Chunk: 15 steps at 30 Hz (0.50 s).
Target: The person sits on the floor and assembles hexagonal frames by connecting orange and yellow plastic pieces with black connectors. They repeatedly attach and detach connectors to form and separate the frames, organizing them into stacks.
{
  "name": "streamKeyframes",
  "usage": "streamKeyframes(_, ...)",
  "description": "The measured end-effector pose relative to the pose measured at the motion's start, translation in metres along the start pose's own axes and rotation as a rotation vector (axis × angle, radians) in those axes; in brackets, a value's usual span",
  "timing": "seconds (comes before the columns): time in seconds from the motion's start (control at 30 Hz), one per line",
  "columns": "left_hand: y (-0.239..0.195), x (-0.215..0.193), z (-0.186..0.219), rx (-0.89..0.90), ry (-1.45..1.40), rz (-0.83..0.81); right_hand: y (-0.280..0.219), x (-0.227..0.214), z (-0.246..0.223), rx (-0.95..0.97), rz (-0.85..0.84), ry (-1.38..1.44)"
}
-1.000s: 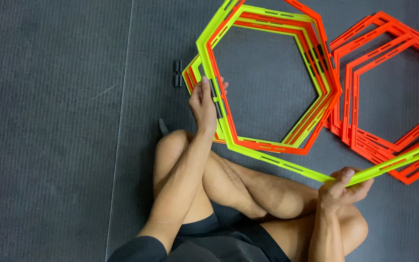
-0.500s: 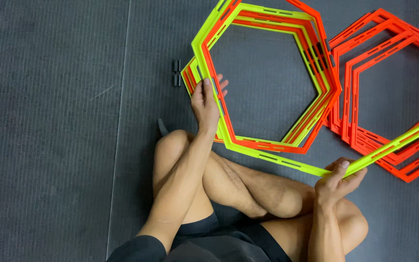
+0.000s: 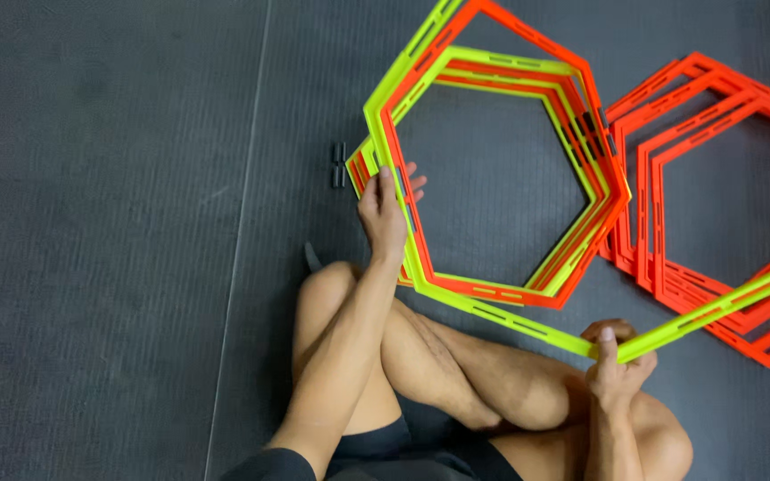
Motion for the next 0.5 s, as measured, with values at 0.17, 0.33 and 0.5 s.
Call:
streamKeyframes(0.17, 0.005, -0.003, -0.008, -0.058, -0.017, 0.023, -0.001, 0.001, -0.009, 0.094, 0.056, -0.222)
streamKeyframes(0.33, -0.002, 0.002, -0.002, -0.098, -0.026, 0.025, -0.001, -0.002, 0.004, 0.139, 0.136, -0.225)
streamKeyframes(0.5, -0.002, 0.000, -0.005, -0.097, -0.036, 0.008, -0.003, -0.002, 0.002, 0.107, 0.127, -0.253)
Point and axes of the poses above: each hand's wrist, its own y-axis towards the middle knuckle, its own x-axis out of the palm, z = x × y, the point moved 6 cm from there along y, towards the middle knuckle, and after that the axes turned 7 degrees about -z, right-handed, at the moved point
